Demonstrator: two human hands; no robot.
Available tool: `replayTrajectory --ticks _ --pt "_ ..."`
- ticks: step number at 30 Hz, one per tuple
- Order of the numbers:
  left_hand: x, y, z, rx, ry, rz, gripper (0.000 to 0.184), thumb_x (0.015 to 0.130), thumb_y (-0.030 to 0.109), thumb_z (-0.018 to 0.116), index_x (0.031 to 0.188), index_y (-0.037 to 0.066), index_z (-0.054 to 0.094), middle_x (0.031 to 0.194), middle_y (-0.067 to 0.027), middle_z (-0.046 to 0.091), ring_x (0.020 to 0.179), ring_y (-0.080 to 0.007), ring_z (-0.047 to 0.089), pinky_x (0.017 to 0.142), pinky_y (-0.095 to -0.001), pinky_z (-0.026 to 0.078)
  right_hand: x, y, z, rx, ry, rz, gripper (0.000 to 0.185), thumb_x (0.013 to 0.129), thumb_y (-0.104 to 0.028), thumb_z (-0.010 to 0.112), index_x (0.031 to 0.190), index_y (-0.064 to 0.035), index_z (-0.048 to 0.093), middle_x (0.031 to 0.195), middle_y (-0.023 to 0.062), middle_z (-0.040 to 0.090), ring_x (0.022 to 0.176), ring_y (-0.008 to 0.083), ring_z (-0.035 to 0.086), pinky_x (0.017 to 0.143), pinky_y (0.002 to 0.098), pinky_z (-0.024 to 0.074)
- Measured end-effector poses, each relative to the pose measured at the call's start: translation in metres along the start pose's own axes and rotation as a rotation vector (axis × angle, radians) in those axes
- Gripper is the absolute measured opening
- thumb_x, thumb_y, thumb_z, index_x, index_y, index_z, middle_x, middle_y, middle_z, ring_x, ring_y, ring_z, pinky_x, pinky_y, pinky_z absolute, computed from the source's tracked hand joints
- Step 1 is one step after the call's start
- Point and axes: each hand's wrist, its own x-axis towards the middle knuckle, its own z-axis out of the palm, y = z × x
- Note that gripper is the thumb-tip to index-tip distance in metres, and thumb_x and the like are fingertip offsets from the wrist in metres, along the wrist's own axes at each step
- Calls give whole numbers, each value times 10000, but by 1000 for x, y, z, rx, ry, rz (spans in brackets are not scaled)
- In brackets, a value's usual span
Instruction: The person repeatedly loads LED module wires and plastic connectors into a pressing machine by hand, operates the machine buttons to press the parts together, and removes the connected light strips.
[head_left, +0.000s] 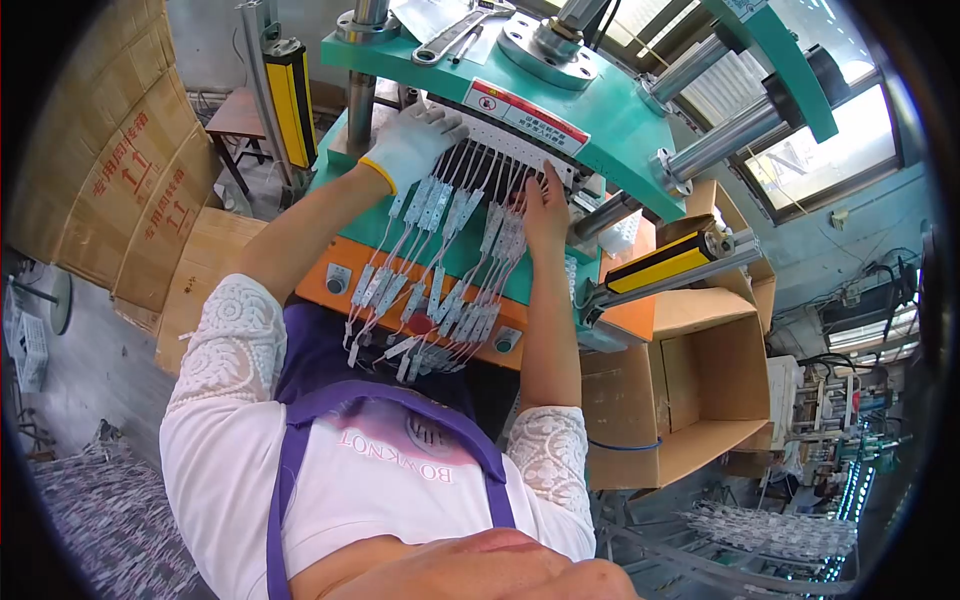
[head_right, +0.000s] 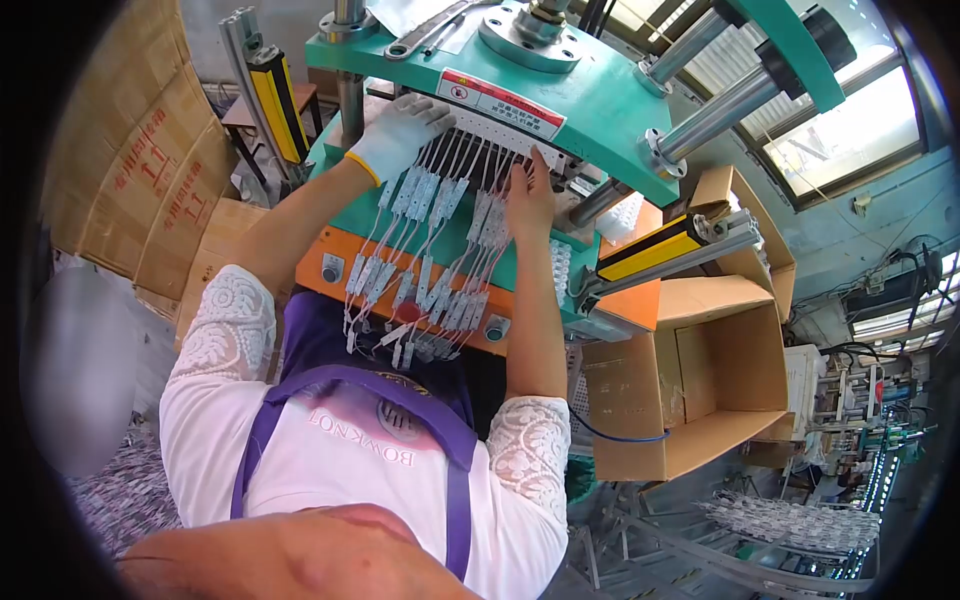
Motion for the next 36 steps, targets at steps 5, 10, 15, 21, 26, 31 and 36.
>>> replayTrajectory --ticks 5,10,15,21,26,31,36 --pt "16 17 -43 -392 -130 -133 443 923 176 517 1359 95 538 1353 -120 585 1270 -319 519 1073 -390 410 8 -14 6 -919 99 14 474 941 -206 509 1412 -261 494 1063 253 672 880 464 654 777 546 511" --pt "13 61 -21 -254 20 -148 640 931 512 532 1368 46 513 1421 -156 518 1331 -353 465 1125 -525 292 -13 -5 -1 -722 131 -152 464 974 -213 512 1433 -161 466 941 223 680 813 393 670 743 487 522" --pt "12 64 -20 -93 -62 -114 752 796 474 695 1394 85 458 1381 -117 484 1318 -299 417 1097 -492 280 -100 19 -31 -1093 423 -261 419 958 -339 603 1293 -87 593 1330 290 540 1206 457 526 986 555 418" --pt "9 65 -14 -353 133 -198 564 827 393 691 1284 85 572 1294 -143 571 1247 -328 490 1092 -525 304 -127 31 -57 -982 350 -95 436 944 -290 623 1308 -58 563 1352 310 510 1284 470 455 1031 548 384" --pt "-2 109 -62 -1050 103 -391 430 912 302 645 1288 98 598 1182 -137 652 1176 -283 597 1024 -381 456 -114 -2 -29 -722 285 -496 524 924 -223 647 1355 11 462 1451 319 398 1328 473 395 1084 550 304" --pt "6 86 -54 -1427 -107 -857 408 912 231 638 1284 64 615 1064 -94 694 949 -179 660 893 -314 515 -110 -22 -1 -454 231 -308 527 947 -259 628 1351 36 461 1463 312 386 1368 450 359 1119 540 275" --pt "-5 22 -25 -720 83 -711 674 823 435 725 1364 68 559 1268 -162 616 1119 -286 614 964 -375 487 -124 24 -49 -1138 297 -100 411 953 -342 618 1154 10 551 1325 305 501 1256 475 466 994 583 390"
